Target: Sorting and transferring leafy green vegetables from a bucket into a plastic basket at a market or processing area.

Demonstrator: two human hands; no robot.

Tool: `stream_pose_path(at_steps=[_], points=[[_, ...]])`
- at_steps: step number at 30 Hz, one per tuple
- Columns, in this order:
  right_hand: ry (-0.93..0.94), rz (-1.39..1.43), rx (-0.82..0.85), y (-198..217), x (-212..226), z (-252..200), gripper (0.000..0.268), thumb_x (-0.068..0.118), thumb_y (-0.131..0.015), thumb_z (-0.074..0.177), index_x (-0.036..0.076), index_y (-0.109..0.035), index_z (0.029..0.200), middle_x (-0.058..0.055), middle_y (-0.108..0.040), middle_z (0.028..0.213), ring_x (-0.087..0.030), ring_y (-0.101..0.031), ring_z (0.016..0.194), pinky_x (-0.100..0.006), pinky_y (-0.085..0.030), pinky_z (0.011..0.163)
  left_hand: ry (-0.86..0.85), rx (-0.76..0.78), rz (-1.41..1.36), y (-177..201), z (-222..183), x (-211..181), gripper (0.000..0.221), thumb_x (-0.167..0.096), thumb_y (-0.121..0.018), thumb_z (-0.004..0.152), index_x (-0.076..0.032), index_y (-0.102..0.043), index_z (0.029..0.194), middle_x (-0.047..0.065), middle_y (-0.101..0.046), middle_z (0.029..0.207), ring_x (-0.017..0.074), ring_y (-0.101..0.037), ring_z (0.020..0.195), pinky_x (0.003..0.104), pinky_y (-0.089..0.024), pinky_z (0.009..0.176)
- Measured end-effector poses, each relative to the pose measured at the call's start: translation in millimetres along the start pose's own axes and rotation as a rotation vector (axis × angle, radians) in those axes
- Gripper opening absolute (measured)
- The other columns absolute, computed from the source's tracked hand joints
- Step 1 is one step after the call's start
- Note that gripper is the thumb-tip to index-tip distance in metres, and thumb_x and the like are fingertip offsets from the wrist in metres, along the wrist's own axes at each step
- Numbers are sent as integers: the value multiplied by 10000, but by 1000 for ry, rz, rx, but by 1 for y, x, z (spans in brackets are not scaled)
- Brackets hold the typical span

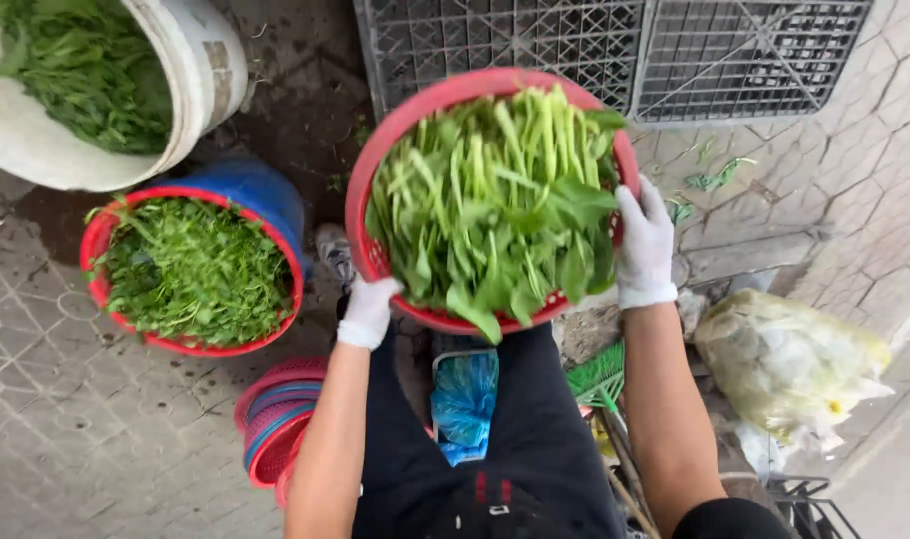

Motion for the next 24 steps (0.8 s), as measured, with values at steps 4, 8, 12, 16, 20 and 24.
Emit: stream_pose_path(at_steps=[4, 8, 12, 16, 20, 24], points=[[250, -322, 71, 21, 68, -105, 471, 253, -763, 1105, 92, -657, 1535, -202, -634, 1064, -264, -615, 932, -360, -478, 801, 19, -29, -40, 34, -143, -23, 582, 31, -690, 685, -56, -768, 1255, 132, -746, 995, 271, -747, 964, 482, -606, 815], [1117, -449, -33, -5, 180, -199, 602, -4, -925, 942, 37, -723, 1508, -220, -616, 1368, -388, -585, 1347, -465, -429, 1220, 41, -34, -359, 40, -240, -57, 717, 185, -588, 719, 90, -651, 1426, 240, -723, 1214, 352, -688, 1156, 548, -574, 1051], [1240, -364, 178, -54, 259, -225, 473, 155, -938, 974, 189, -812, 1429, -135, -722, 1262, -349, -677, 1231, -433, -525, 1102, -91, -20, -478, 47, -295, -104, 648, 191, -587, 703, 84, -684, 1334, 199, -712, 1112, 336, -698, 1093, 554, -591, 965], [1386, -800, 323, -106, 303, -218, 439, 425, -976, 821, 405, -828, 1234, 37, -727, 1144, -243, -712, 1069, -445, -571, 914, -179, -101, -584, 66, -256, -26, 585, 164, -616, 730, 64, -716, 1297, 195, -713, 1093, 339, -692, 1056, 566, -592, 904], [1062, -383, 806, -142, 339, -243, 223, 291, -1016, 869, 287, -875, 1041, 27, -790, 1105, -165, -750, 1016, -345, -583, 935, -236, -223, -787, 40, -339, -67, 579, 132, -620, 732, 80, -670, 1307, 251, -705, 1082, 415, -706, 1054, 634, -584, 896], [1279, -287, 912, -160, 368, -295, 195, 230, -1012, 932, 256, -904, 1092, -19, -772, 1012, -166, -756, 950, -340, -594, 882, -213, -330, -987, 35, -250, 30, 458, 94, -725, 753, 30, -732, 1206, 272, -697, 1007, 488, -704, 909, 771, -564, 640]])
Point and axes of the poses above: each hand's wrist, its own z-axis towards the middle knuckle, its own y-axis out of the back of the hand, x = y × z, the point moved 5 cm from there along z, towards the middle knuckle
